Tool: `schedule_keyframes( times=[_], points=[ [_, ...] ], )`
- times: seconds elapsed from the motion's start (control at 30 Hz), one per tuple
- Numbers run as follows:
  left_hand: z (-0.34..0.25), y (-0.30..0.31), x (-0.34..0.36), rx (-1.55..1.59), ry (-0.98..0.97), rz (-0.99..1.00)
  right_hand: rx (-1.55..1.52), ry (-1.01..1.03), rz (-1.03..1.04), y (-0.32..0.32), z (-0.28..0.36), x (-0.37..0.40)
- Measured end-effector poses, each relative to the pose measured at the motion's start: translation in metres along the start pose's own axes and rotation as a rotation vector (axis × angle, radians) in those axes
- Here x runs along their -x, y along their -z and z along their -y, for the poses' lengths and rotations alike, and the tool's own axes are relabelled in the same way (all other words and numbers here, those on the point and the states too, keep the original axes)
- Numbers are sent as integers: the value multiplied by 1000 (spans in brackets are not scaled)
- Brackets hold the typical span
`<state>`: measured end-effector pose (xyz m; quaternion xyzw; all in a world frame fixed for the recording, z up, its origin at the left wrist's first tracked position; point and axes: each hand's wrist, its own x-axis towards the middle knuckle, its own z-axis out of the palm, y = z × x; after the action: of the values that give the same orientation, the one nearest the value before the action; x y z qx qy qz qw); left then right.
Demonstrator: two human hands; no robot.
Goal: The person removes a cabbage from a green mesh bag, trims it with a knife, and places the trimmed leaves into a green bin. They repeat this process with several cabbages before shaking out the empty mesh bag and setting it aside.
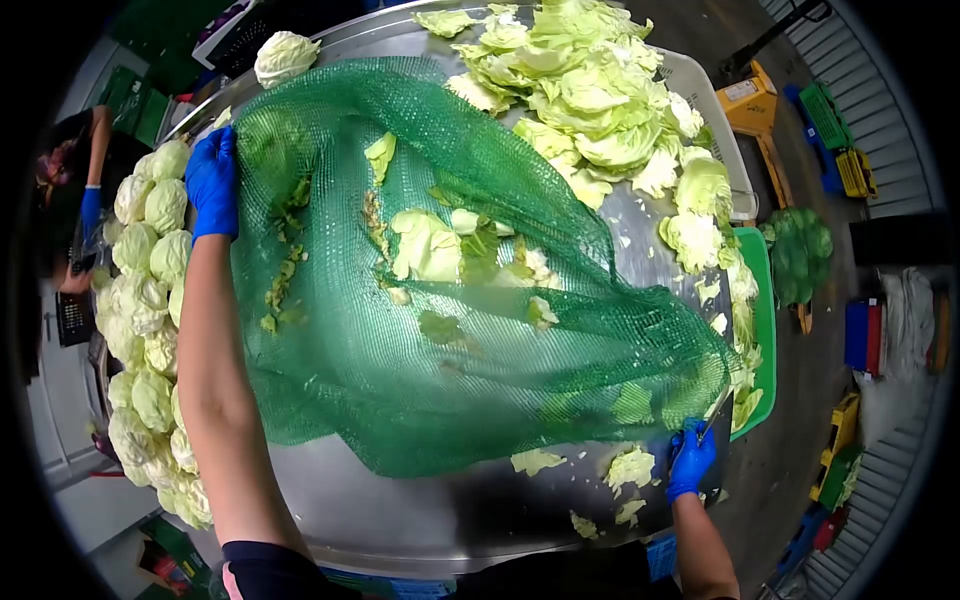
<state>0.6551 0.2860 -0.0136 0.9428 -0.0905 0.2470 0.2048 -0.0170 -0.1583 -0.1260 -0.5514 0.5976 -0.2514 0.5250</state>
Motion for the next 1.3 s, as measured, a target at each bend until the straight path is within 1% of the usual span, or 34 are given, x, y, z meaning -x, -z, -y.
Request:
schedule_keyframes(
  times=[0.07,0.1,0.17,0.2,0.23,0.27,0.3,0.33,0.37,0.4,0.43,0.47,0.5,0.57,0.6,0.63,0.67,0.7,0.73,0.77,0.83,0.9,0.93,0.97,1.0,1.03,1.07,1.1,1.13,1.17,1.23,1.27,1.3],
  points=[
    [-10,21,7,-200,-23,9,10,19,25,-3,2,-1],
    [-2,24,11,-268,-64,10,12,31,42,-2,1,-2],
    [-1,44,26,-82,-55,73,32,20,66,-5,3,-1],
    [18,39,27,233,77,187,52,-5,67,-7,7,1],
    [-9,66,46,641,251,367,76,-31,64,-5,11,3],
    [-40,89,69,703,257,382,3,6,95,-4,7,2],
    [-72,119,88,771,296,458,10,21,94,-5,8,4],
    [-101,148,114,942,371,511,39,31,100,-5,6,2],
    [-132,179,139,876,381,626,66,41,103,-4,5,0],
    [-150,198,162,675,279,639,53,8,112,-6,14,6],
    [-162,220,172,683,154,747,45,-28,124,-7,22,11],
    [-164,229,173,789,263,618,49,-16,143,-5,16,7],
    [-164,236,171,892,374,486,49,66,157,-1,4,-1],
    [-181,247,146,1088,493,309,54,117,148,-1,-1,-4],
    [-159,233,130,944,288,180,63,105,164,-3,5,-1],
    [-119,213,116,794,89,61,76,88,178,-2,10,3],
    [-69,193,103,655,173,92,56,89,191,0,7,3],
    [-33,179,96,518,247,117,30,95,200,0,6,-1],
    [-25,184,109,308,226,180,28,84,199,0,8,0],
    [-61,191,138,113,-93,-101,25,71,196,0,9,1],
    [-160,220,196,-21,-399,-265,22,129,211,0,4,-2],
    [-228,216,270,557,-291,103,-40,125,239,1,2,-4],
    [-258,214,307,597,-248,333,-47,96,253,3,7,-1],
    [-275,198,339,500,-380,426,-56,74,272,4,14,1],
    [-291,186,376,612,-282,584,-98,20,317,6,17,0],
    [-301,170,410,624,-282,619,-139,-35,361,12,18,-2],
    [-309,163,436,607,-305,596,-196,-44,456,21,19,-5],
    [-314,158,459,685,-222,594,-246,-56,512,29,18,-8],
    [-322,156,470,771,-89,646,-293,-44,531,37,26,-4],
    [-332,158,478,852,56,698,-334,-34,553,47,36,2],
    [-355,156,475,957,201,796,-394,-46,655,59,44,6],
    [-368,150,472,1036,178,823,-313,-82,675,60,47,8],
    [-384,146,471,1166,230,870,-230,-119,696,60,49,10]
  ],
)
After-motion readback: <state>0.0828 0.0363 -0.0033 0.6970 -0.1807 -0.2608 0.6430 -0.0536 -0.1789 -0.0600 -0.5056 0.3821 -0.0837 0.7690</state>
